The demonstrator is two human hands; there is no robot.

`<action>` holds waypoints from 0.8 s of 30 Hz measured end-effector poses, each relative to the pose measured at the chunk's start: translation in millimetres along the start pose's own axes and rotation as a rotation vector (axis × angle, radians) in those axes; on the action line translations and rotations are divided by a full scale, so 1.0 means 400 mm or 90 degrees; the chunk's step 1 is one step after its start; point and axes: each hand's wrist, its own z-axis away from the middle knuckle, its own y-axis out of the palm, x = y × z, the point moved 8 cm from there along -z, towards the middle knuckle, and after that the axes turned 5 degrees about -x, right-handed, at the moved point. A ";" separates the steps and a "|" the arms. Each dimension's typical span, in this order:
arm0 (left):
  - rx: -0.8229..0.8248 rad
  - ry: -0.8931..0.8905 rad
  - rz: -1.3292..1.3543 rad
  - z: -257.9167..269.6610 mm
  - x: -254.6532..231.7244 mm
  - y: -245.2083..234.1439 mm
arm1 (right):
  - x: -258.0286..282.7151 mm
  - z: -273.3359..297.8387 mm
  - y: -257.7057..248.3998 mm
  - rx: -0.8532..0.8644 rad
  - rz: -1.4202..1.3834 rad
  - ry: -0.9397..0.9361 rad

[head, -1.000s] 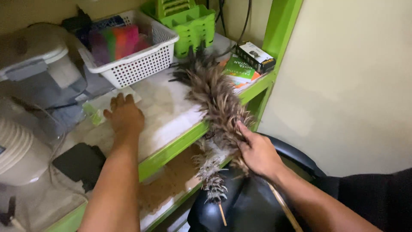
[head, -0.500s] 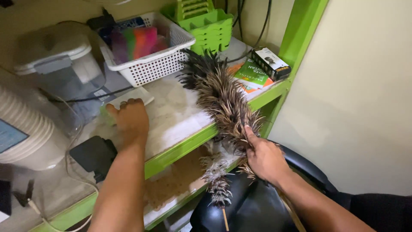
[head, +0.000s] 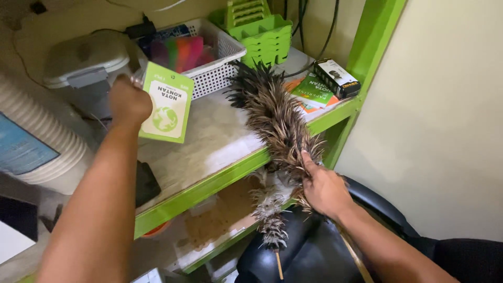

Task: Dust a shelf and various objects using a feather duster.

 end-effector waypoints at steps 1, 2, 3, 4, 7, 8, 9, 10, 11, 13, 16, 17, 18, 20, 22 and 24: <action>-0.014 -0.052 0.015 0.005 0.042 0.014 | 0.006 0.002 -0.003 0.008 0.001 0.013; -0.028 -0.104 0.030 0.012 0.084 0.028 | 0.013 0.003 -0.005 0.015 0.001 0.026; -0.028 -0.105 0.030 0.028 0.090 0.042 | 0.018 0.012 0.008 0.016 0.002 0.026; -0.016 -0.189 0.047 0.050 0.120 0.063 | 0.033 0.019 0.011 -0.017 -0.055 -0.002; 0.008 -0.290 0.056 0.115 0.132 0.106 | 0.081 0.049 0.024 -0.086 -0.190 -0.088; 0.020 -0.310 0.048 0.142 0.130 0.116 | 0.105 0.067 0.023 -0.120 -0.267 -0.147; 0.021 -0.312 0.047 0.168 0.119 0.125 | 0.123 0.075 0.018 -0.119 -0.266 -0.145; 0.038 -0.342 0.036 0.198 0.114 0.138 | 0.138 0.080 0.030 -0.058 -0.275 -0.124; 0.053 -0.370 0.028 0.223 0.104 0.151 | 0.154 0.085 0.039 -0.001 -0.282 -0.104; 0.062 -0.388 0.025 0.253 0.096 0.153 | 0.117 0.077 0.057 0.042 -0.259 -0.071; 0.116 -0.404 0.013 0.288 0.127 0.169 | 0.081 0.062 0.044 0.066 -0.223 0.005; 0.165 -0.404 0.003 0.308 0.147 0.182 | 0.065 0.059 0.031 0.050 -0.208 0.053; 0.165 -0.406 0.001 0.316 0.187 0.208 | 0.069 0.060 0.033 0.053 -0.208 0.052; 0.013 -0.294 0.130 0.302 0.225 0.230 | 0.059 0.062 0.011 -0.016 -0.247 0.084; 0.045 -0.380 0.138 0.319 0.217 0.214 | 0.113 0.081 0.001 -0.018 -0.286 -0.010; 0.075 -0.464 0.146 0.341 0.268 0.247 | 0.159 0.102 -0.003 -0.020 -0.326 -0.106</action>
